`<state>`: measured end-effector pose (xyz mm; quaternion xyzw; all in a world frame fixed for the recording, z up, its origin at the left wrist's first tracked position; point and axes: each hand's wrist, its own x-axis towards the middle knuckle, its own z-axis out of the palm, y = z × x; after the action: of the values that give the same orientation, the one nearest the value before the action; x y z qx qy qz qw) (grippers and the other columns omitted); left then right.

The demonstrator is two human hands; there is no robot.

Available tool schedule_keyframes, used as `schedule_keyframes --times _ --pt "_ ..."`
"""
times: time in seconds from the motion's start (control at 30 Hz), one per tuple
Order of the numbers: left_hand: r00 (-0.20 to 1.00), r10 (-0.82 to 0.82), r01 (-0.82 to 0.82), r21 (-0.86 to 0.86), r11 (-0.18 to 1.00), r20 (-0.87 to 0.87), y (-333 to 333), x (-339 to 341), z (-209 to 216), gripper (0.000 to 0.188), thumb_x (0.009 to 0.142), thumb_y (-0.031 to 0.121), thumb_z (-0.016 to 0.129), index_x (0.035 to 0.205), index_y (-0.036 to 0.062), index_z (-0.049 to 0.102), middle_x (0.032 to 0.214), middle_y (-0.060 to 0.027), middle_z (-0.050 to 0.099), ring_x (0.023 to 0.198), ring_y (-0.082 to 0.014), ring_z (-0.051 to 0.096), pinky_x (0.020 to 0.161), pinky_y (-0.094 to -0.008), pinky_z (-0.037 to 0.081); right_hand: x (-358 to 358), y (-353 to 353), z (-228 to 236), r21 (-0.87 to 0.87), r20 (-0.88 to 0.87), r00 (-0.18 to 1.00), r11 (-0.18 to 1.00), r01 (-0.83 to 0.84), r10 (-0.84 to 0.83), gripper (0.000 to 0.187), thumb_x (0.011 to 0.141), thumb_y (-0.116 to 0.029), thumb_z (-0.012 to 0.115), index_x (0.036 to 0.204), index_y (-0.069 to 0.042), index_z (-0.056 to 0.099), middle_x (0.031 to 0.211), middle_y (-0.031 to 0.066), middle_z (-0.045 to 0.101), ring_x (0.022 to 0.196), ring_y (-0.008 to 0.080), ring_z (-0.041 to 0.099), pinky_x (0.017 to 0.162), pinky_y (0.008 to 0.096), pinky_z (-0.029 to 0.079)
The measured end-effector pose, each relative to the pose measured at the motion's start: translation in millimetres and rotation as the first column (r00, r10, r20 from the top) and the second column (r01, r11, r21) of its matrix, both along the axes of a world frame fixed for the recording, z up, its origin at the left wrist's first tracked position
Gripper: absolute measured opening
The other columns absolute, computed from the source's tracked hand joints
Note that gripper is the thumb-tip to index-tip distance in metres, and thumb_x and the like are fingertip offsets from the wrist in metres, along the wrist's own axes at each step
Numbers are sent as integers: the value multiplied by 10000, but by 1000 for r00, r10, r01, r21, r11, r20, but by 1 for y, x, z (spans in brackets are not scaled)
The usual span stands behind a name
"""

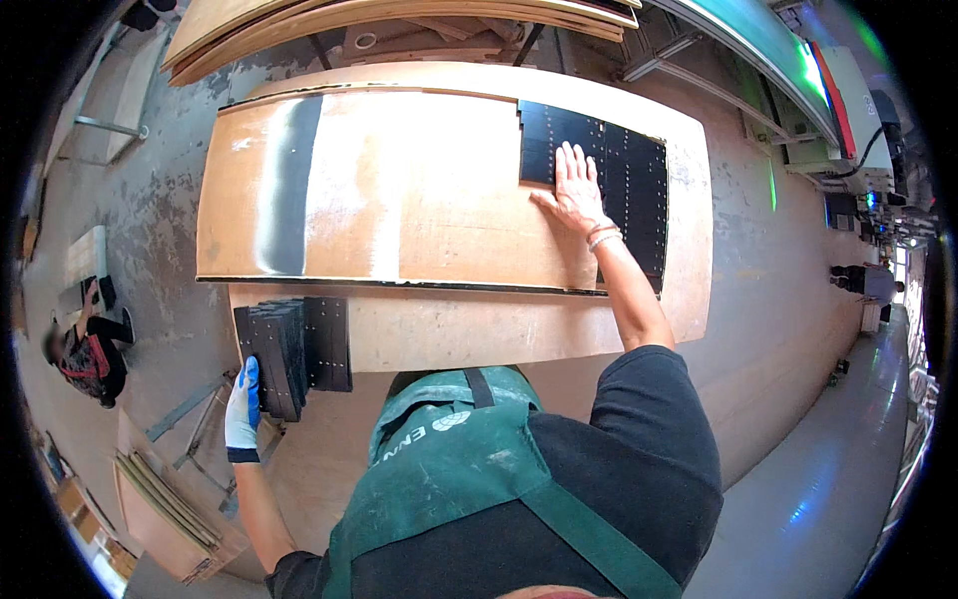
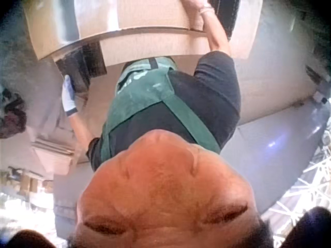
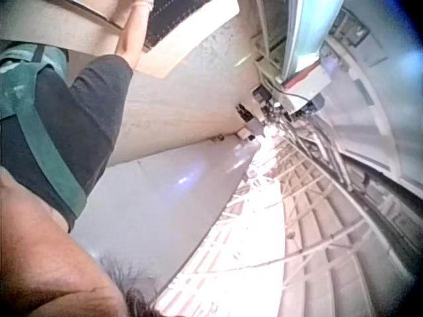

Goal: The person carries a stack of dark rectangular tiles to a workbench and places them down. They then pick up individual tiles and arrange them in a row on a large wooden board, adjusting their positions to align them. The person continues to handle the tiles, stacking them and moving them around the workspace.

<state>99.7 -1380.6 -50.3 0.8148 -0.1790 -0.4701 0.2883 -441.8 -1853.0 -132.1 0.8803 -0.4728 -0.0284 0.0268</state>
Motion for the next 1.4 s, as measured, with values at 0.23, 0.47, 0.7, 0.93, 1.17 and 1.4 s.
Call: schedule_keyframes --times 0.23,0.47,0.7,0.93,1.17,1.4 --pt "970 171 -174 -1 985 -170 18 16 -23 550 1096 356 407 1506 -11 404 1510 -67 464 1361 -185 446 1182 -326 305 -3 6 -12 87 -30 999 996 -28 31 903 922 -531 616 1511 75 299 1594 239 285 1496 399 233 1233 507 166" --pt "992 121 -121 0 993 -28 21 17 -29 706 1023 533 502 1460 -22 474 1437 -125 550 1285 -199 529 1083 -313 400 -13 -52 46 272 92 972 933 -234 217 988 637 -271 903 1430 49 409 1336 209 511 1239 368 482 1087 418 405" --pt "960 267 -266 24 964 -87 -4 -11 0 670 1010 512 551 1427 -12 516 1364 -88 588 1209 -177 553 1062 -291 410 -8 -81 55 117 230 921 931 -347 314 963 557 -249 896 1346 73 448 1211 222 541 1161 372 516 1035 427 457" --pt "992 119 -123 83 989 46 -1 -6 2 669 1008 512 555 1419 -14 523 1368 -100 589 1205 -178 564 1056 -292 416 -5 -149 47 233 115 973 947 -222 199 885 647 -244 856 1387 21 450 1307 216 499 1235 391 480 1079 433 417" --pt "963 249 -250 2 968 -103 17 -6 -12 589 1030 419 554 1438 -2 505 1382 -96 581 1220 -179 567 1056 -306 431 5 -143 38 303 45 986 938 -165 159 951 603 -301 868 1394 14 444 1290 226 514 1221 400 500 1070 451 423" --pt "984 101 -111 -64 992 -148 -15 -13 7 513 1046 359 538 1405 -7 526 1336 -83 609 1198 -167 576 1047 -286 428 11 -112 28 225 105 992 970 -87 65 900 562 -342 883 1311 -10 509 1191 202 578 1151 378 556 1010 477 447"
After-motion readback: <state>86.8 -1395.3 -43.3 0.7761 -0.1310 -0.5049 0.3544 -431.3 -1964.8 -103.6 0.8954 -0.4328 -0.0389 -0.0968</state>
